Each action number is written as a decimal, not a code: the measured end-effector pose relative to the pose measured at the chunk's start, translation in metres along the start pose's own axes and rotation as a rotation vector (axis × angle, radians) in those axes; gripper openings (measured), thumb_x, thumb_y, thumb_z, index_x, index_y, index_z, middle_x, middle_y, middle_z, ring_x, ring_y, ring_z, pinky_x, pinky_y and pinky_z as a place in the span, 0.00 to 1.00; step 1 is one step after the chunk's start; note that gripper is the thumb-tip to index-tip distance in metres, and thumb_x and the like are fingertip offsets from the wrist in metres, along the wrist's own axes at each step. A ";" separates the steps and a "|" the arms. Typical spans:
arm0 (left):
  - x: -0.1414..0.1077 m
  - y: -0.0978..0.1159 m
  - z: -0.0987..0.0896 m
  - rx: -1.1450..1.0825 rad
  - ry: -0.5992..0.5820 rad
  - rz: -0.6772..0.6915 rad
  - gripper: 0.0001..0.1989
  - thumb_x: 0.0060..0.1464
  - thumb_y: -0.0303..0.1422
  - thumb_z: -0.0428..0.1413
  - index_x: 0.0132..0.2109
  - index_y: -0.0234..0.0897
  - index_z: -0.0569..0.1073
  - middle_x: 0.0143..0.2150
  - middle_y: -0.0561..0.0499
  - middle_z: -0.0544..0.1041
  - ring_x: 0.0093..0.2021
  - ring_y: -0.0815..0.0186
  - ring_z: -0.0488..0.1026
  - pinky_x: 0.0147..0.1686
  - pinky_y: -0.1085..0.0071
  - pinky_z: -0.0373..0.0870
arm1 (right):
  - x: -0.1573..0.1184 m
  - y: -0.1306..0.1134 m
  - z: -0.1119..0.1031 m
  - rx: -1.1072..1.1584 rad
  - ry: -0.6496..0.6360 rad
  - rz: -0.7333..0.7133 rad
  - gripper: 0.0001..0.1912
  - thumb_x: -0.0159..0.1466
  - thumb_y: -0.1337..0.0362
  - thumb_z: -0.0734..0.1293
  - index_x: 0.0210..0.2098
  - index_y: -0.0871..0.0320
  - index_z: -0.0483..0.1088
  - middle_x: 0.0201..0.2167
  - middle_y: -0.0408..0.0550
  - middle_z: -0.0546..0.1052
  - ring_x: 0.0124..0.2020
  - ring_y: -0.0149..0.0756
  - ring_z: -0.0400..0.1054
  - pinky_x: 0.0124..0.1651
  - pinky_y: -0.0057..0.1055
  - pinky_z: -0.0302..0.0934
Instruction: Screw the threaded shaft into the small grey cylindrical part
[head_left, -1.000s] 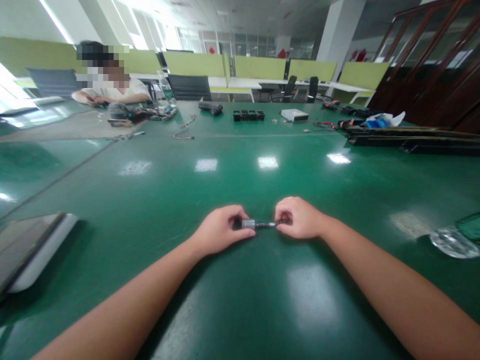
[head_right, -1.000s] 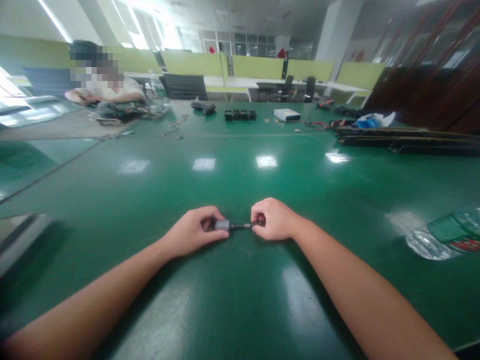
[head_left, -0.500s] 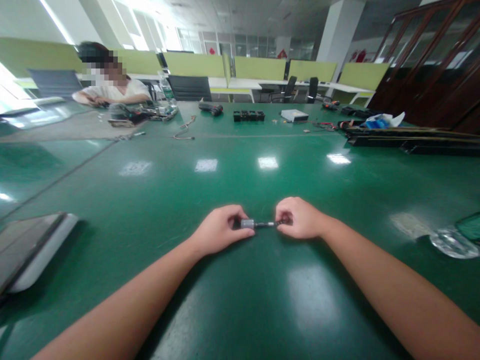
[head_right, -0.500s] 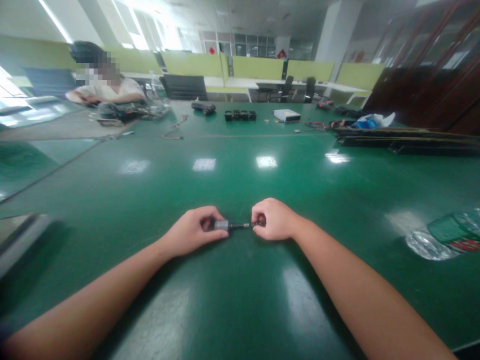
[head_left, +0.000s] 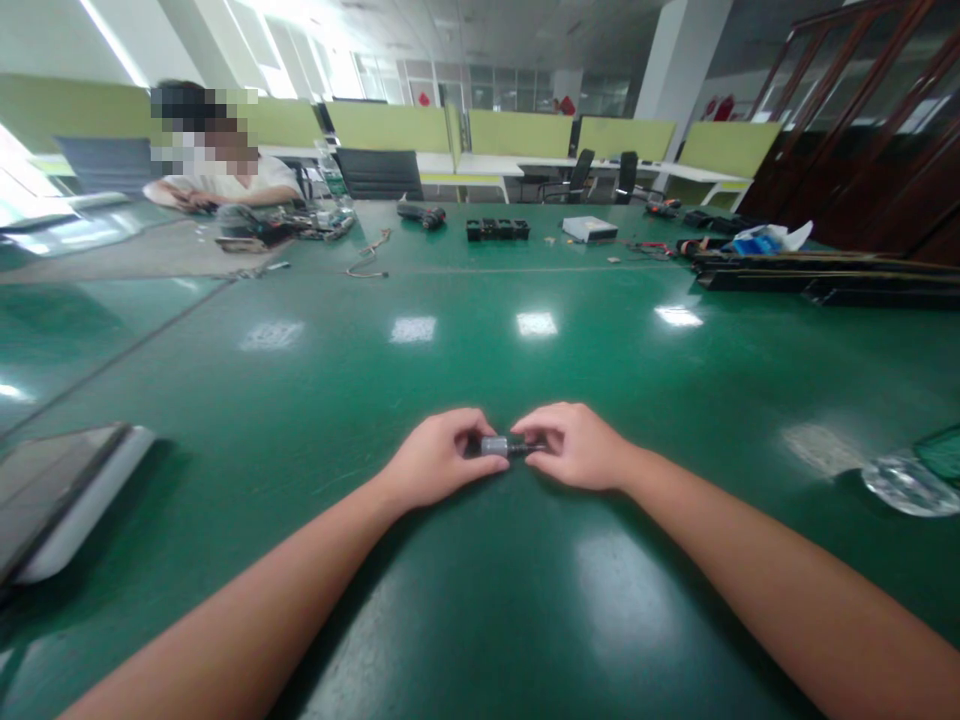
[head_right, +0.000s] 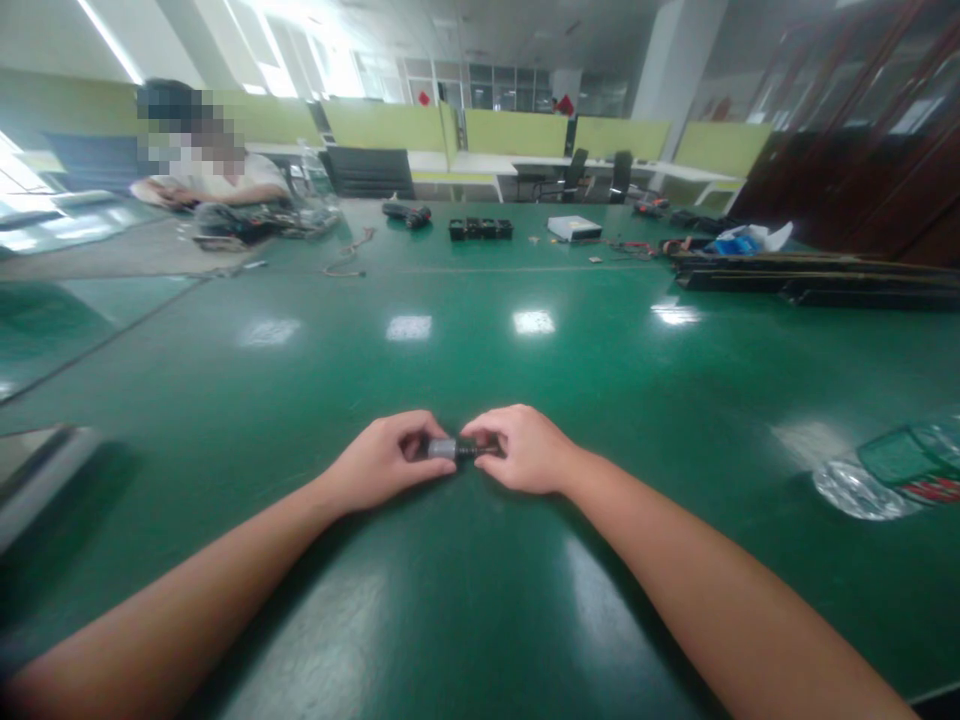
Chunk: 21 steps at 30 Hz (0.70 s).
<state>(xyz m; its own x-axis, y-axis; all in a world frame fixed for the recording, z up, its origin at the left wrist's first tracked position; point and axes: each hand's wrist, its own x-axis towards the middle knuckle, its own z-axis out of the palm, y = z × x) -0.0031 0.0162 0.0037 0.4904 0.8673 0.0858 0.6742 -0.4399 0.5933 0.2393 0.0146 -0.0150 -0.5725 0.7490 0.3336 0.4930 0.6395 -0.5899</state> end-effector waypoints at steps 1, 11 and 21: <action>0.000 0.000 0.000 -0.001 -0.003 0.004 0.17 0.50 0.47 0.64 0.37 0.38 0.77 0.27 0.56 0.71 0.28 0.68 0.65 0.28 0.73 0.57 | 0.000 -0.002 0.001 0.054 -0.010 0.032 0.21 0.55 0.71 0.71 0.49 0.56 0.75 0.34 0.42 0.79 0.24 0.26 0.62 0.34 0.26 0.57; 0.001 -0.001 0.000 0.013 -0.006 -0.003 0.18 0.49 0.48 0.64 0.38 0.38 0.77 0.28 0.56 0.71 0.27 0.68 0.65 0.28 0.73 0.57 | -0.002 0.004 0.000 0.093 0.021 0.048 0.20 0.54 0.70 0.73 0.47 0.58 0.75 0.36 0.45 0.80 0.31 0.31 0.69 0.38 0.28 0.61; 0.000 0.000 0.000 0.010 0.003 -0.004 0.17 0.49 0.47 0.65 0.38 0.38 0.77 0.27 0.56 0.71 0.27 0.68 0.64 0.28 0.73 0.57 | 0.000 0.000 -0.003 -0.004 -0.035 -0.002 0.14 0.54 0.69 0.73 0.41 0.58 0.77 0.36 0.46 0.80 0.37 0.36 0.72 0.42 0.31 0.63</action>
<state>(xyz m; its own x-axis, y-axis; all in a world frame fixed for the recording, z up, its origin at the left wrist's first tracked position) -0.0028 0.0164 0.0038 0.4857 0.8699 0.0856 0.6819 -0.4383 0.5856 0.2414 0.0158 -0.0126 -0.5957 0.7414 0.3091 0.4944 0.6417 -0.5863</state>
